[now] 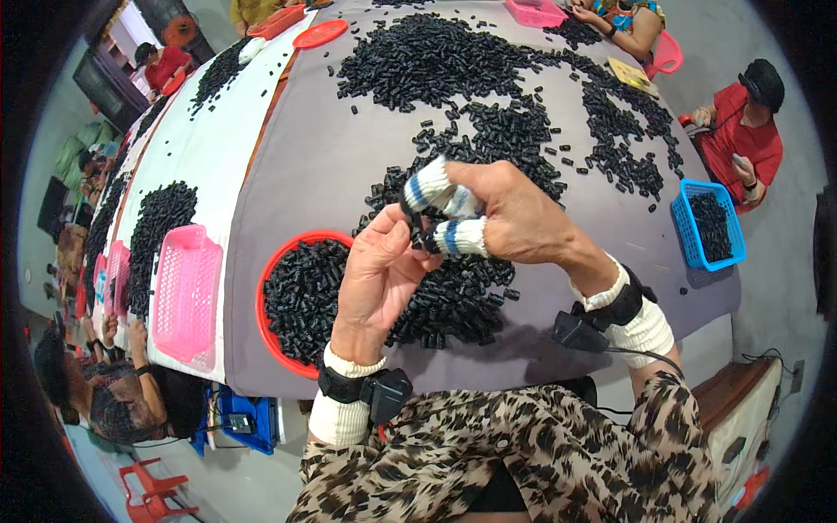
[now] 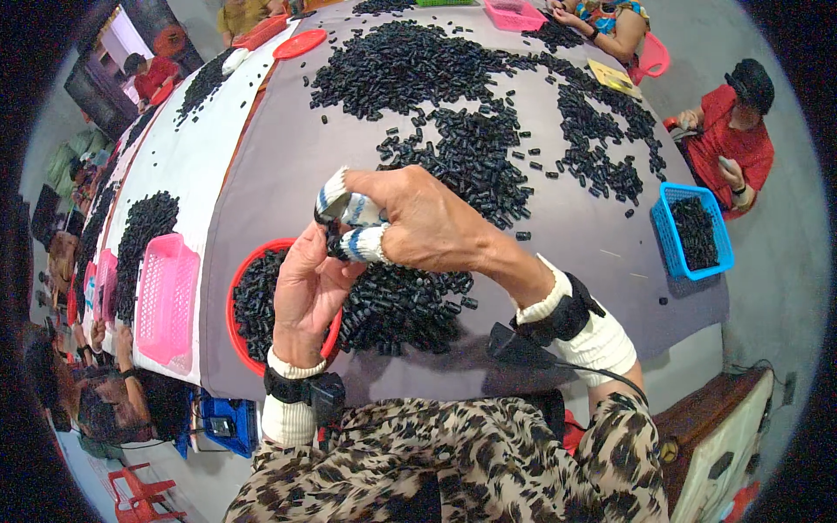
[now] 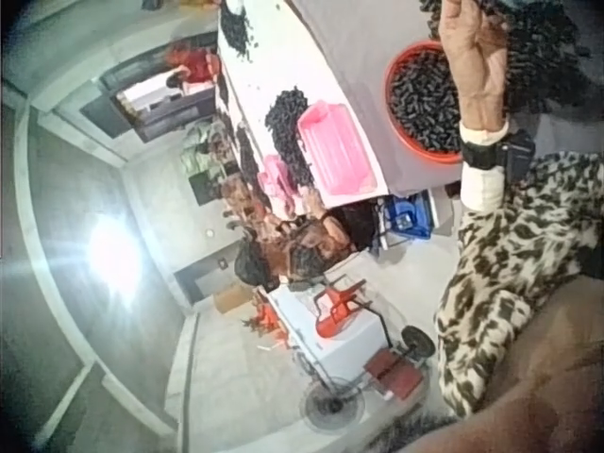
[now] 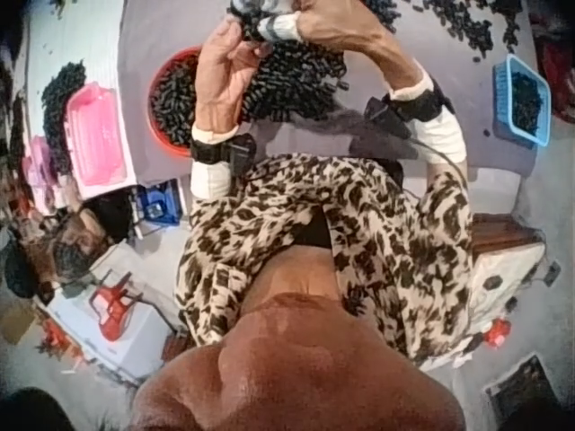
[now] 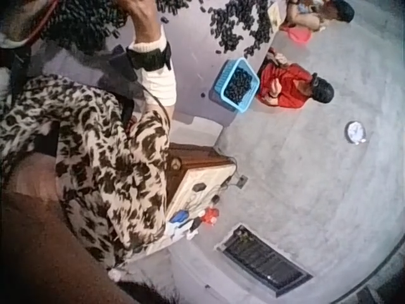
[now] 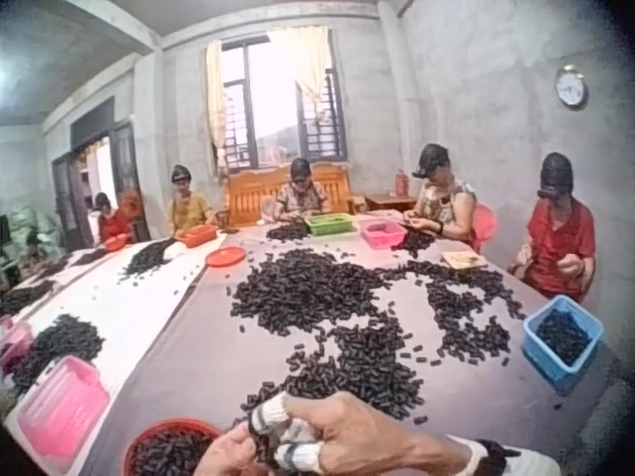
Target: The recorder is seen sorting through a large pile of small black plastic shoe components at a table, inspecting them and placing specific ones into containers.
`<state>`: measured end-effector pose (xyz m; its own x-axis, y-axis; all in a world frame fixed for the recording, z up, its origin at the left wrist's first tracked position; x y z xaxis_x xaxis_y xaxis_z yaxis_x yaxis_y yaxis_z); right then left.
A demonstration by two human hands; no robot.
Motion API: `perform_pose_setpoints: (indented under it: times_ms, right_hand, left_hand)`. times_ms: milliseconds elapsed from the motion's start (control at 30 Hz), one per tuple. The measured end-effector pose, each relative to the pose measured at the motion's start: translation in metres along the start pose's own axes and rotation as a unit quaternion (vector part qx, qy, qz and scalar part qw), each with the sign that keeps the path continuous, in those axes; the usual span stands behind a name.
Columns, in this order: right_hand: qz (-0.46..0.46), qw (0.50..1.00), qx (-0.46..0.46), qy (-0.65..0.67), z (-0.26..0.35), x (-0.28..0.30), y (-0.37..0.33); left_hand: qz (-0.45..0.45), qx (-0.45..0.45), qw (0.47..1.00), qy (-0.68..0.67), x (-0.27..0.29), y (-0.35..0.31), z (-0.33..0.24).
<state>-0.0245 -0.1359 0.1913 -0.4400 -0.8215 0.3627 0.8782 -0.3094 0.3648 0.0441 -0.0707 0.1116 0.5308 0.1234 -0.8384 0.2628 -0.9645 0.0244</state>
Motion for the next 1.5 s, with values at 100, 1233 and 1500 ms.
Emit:
perform_pose_setpoints:
  times_ms: [100, 1233, 1500]
  right_hand:
    - [0.022, 1.000, 0.005, -0.008, -0.009, -0.004, 0.000]
    - [0.038, 0.989, -0.141, -0.025, -0.035, -0.007, -0.006]
    - [0.038, 0.993, -0.095, -0.059, -0.030, -0.007, -0.003]
  left_hand:
    - [-0.061, 0.012, 0.998, 0.009, 0.003, 0.000, 0.004]
    - [0.005, -0.017, 0.999, -0.045, 0.003, 0.004, 0.001]
    - [-0.025, -0.036, 0.999, 0.015, 0.002, 0.006, 0.001]
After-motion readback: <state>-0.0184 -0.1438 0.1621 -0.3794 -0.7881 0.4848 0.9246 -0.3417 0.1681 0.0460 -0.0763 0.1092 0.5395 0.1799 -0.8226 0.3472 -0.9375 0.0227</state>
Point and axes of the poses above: each hand's wrist, its own y-axis towards the middle knuckle, its own x-axis out of the back of the hand, z = x × y, the point moved 8 cm from there along y, towards the middle knuckle, and after that the axes turned 2 degrees about -z, right-handed, at the moved point
